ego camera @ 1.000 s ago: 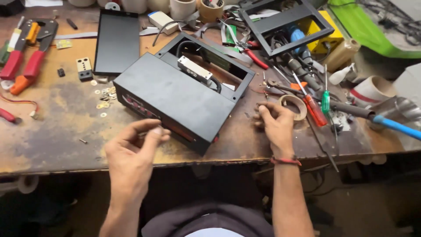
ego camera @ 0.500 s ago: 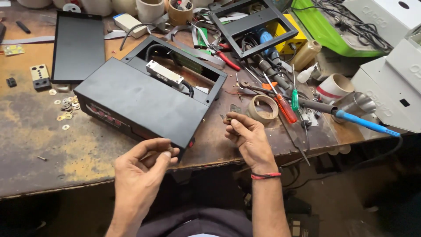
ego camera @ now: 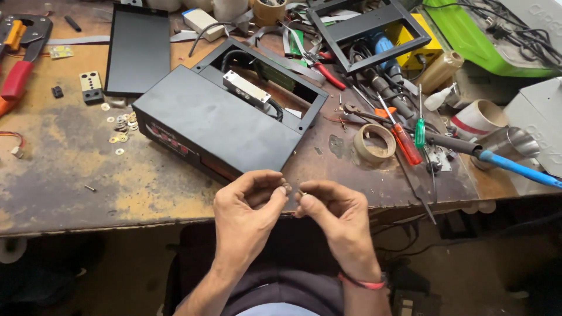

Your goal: Assembling the metal housing and internal frame of an electronic device using a screwdriver.

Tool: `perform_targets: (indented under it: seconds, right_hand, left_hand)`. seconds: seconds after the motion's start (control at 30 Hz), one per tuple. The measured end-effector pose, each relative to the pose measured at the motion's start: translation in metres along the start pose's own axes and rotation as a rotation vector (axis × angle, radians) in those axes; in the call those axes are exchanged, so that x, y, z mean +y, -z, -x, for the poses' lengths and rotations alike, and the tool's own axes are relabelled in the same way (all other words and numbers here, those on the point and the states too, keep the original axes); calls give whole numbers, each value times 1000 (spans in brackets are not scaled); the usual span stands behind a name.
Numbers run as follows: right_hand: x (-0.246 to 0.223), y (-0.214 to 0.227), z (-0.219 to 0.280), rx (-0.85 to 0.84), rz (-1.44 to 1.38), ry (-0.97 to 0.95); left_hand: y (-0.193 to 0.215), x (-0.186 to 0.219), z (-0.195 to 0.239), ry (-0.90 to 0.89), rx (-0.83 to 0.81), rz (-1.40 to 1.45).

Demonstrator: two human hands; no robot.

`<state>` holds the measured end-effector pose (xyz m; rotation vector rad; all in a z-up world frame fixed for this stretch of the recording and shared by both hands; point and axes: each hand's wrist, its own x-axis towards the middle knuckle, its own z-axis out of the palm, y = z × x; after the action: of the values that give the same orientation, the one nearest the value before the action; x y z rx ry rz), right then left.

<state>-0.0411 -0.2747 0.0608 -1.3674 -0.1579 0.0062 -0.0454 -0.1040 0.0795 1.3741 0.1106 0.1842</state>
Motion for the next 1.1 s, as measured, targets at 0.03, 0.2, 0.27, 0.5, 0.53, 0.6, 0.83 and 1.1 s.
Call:
perform_targets:
  seconds: [0.03,0.2,0.27,0.5,0.53,0.6,0.83,1.1]
  right_hand:
    - [0,-3,0,2,0,1]
    - [3,-10,-6,1,250,86]
    - [3,-9,-8,-9,229,109]
    - [17,-2,-12,-52,-104,-64]
    - [19,-2,-13,-52,-105,-64]
    - [21,-2,-15,-58,-143,-46]
    - [18,-20,-11,-2,33,7]
    - [19,-32,-21,275,-167,114]
  left_hand:
    - [-1,0,1,0,-2,0]
    - [-2,-4,3,-20,-22,-16]
    - [-1,-7,2,-26,-31,12]
    - [2,-12,-3,30,-100,134]
    - [1,-9,-1,29,-100,133]
    - [-1,-4,3,-23,-85,6]
    - [8,-1,10,-364,-78,-382]
    - [122,17,-118,-499,548,-762]
